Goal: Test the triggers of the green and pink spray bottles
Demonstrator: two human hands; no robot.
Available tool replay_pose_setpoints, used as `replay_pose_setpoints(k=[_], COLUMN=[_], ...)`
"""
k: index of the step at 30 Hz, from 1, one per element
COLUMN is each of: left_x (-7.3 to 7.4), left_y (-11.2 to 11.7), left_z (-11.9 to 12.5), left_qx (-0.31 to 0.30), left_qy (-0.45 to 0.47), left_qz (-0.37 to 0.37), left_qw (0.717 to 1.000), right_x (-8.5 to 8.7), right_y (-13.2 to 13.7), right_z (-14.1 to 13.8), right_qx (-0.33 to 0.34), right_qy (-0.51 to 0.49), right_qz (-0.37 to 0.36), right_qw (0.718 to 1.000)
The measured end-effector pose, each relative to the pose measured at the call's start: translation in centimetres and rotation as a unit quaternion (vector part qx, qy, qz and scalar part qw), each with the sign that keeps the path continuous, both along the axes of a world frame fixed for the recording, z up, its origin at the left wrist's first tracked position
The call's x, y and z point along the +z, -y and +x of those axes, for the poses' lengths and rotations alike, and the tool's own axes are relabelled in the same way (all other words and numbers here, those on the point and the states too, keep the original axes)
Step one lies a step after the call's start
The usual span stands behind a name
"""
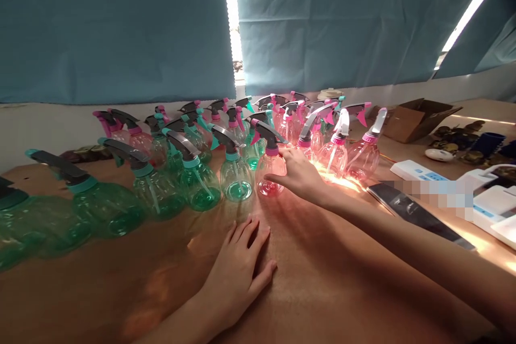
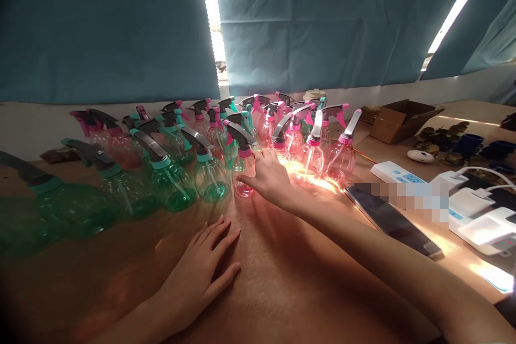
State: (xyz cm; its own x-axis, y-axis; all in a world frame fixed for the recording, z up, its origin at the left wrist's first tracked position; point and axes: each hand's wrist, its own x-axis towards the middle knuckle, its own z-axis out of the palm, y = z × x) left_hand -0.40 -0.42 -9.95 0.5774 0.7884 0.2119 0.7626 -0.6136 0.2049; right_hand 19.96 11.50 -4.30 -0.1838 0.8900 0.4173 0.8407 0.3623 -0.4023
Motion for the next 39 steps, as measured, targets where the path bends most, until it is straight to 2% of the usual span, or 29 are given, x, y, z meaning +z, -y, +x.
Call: replay_pose_setpoints(k=[11,14,18,20,22,25,28,32,39], left_x=[0.2,0.1,0.0,0.0,0.0,-0.1,-0.1,-0.1,0.3], left_y=[0.2,0.1,0.0,0.0,-0.1,-0.2,-0.5,-0.5,-0.2], left_z=[-0.1,-0.1,-0.2,-0.3,-0.4,-0.5,-0.7,-0.8,-0.6], left_qx=[0.002,0.001,-0.001,-0.003,-0.006,-0.01,-0.013,-0.012,-0.003], left_qy=[-0.006,-0.003,-0.005,-0.002,0.004,0.011,0.005,0.004,-0.017], left_qz=[-0.001,0.005,0.012,0.014,0.017,0.023,0.029,0.034,0.034], left_qw=[1.0,1.0,1.0,1.0,1.0,1.0,0.999,0.999,0.999], right_x=[-0.1,0.1,0.6,0.7,0.7,0.0,-0.7,-1.0,0.2], right_y=[0.2,0.7,1.8,2.3,2.7,2.8,2.5,1.4,-1.0], right_z=[-0.6,-0.4,1.0,2.5,4.4,6.9,8.0,7.2,4.9], right_qx=[-0.011,0.007,0.065,0.072,0.038,-0.056,-0.098,-0.094,-0.134], right_qy=[-0.002,-0.011,-0.064,-0.101,-0.116,-0.091,-0.055,-0.043,-0.029], right_qz=[0.001,-0.005,0.017,0.035,0.053,0.092,0.072,0.02,-0.04], right_qw=[1.0,1.0,0.996,0.992,0.991,0.99,0.991,0.994,0.99])
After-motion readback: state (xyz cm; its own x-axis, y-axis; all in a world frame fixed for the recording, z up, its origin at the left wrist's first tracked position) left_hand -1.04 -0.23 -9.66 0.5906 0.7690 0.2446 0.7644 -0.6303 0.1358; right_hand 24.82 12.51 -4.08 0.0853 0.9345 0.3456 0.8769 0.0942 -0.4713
